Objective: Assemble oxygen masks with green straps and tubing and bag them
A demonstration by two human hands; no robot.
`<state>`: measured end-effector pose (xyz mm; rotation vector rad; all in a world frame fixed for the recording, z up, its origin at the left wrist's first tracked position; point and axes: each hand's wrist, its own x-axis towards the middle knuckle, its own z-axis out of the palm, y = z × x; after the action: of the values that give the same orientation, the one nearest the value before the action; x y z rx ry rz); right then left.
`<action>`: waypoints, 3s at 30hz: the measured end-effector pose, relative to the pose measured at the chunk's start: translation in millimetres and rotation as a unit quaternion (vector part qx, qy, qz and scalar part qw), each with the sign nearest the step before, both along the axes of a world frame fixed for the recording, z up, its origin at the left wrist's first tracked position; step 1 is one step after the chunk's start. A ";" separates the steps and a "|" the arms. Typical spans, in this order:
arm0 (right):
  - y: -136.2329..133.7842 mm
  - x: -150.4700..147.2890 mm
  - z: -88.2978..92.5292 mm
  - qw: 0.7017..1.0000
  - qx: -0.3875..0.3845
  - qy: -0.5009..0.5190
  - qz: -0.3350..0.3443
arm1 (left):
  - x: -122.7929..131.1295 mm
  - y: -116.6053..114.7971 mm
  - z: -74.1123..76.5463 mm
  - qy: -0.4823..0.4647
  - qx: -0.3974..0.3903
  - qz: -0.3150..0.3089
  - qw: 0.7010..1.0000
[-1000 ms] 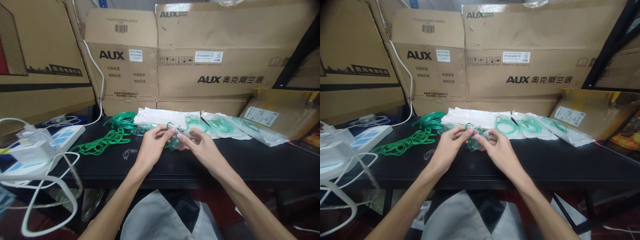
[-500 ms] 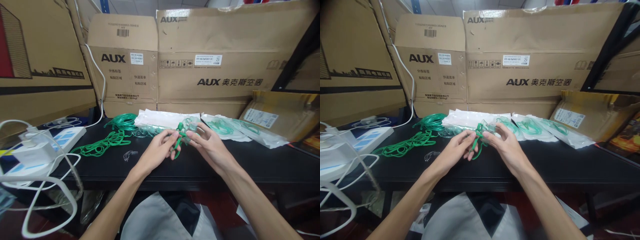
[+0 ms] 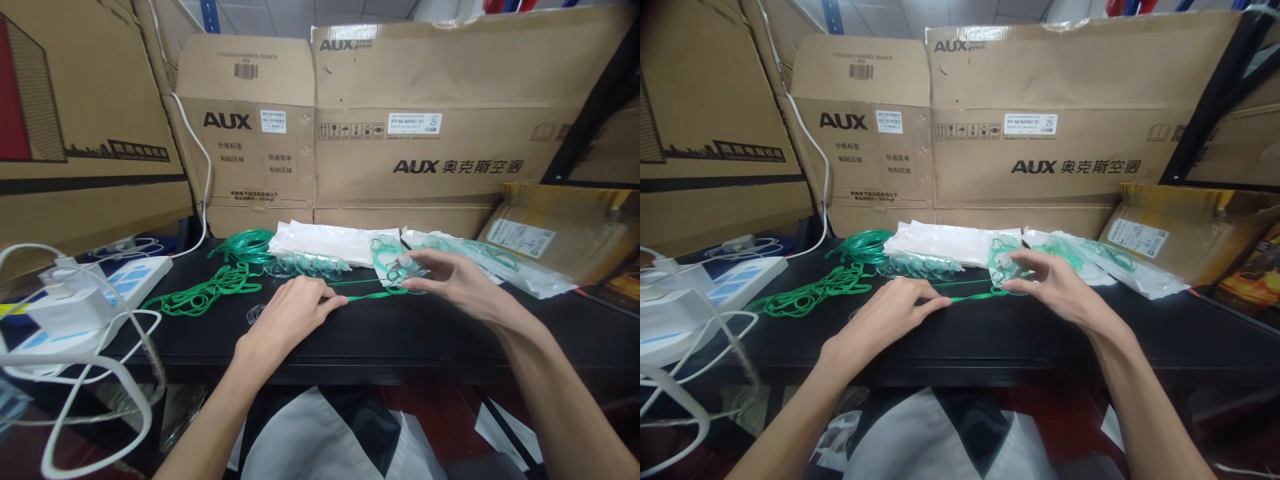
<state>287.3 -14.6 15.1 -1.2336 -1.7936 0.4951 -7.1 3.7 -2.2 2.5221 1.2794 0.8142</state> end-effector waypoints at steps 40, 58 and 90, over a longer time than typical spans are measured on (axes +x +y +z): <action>-5.8 -26.2 -63.7 0.995 -0.024 -0.100 -0.017 | -140.3 158.7 71.9 0.103 -0.003 0.270 0.957; -3.6 -13.8 -65.3 0.992 0.005 -0.123 -0.032 | -69.0 52.0 177.6 -0.110 0.278 0.200 0.933; 4.8 -52.6 -26.1 0.889 0.184 -0.418 0.041 | 2.7 29.9 4.7 0.141 0.047 0.050 0.988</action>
<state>234.8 -9.8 -11.1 -1.1763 -2.5037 -0.4132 -4.4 33.6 2.5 2.7439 1.4971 0.5610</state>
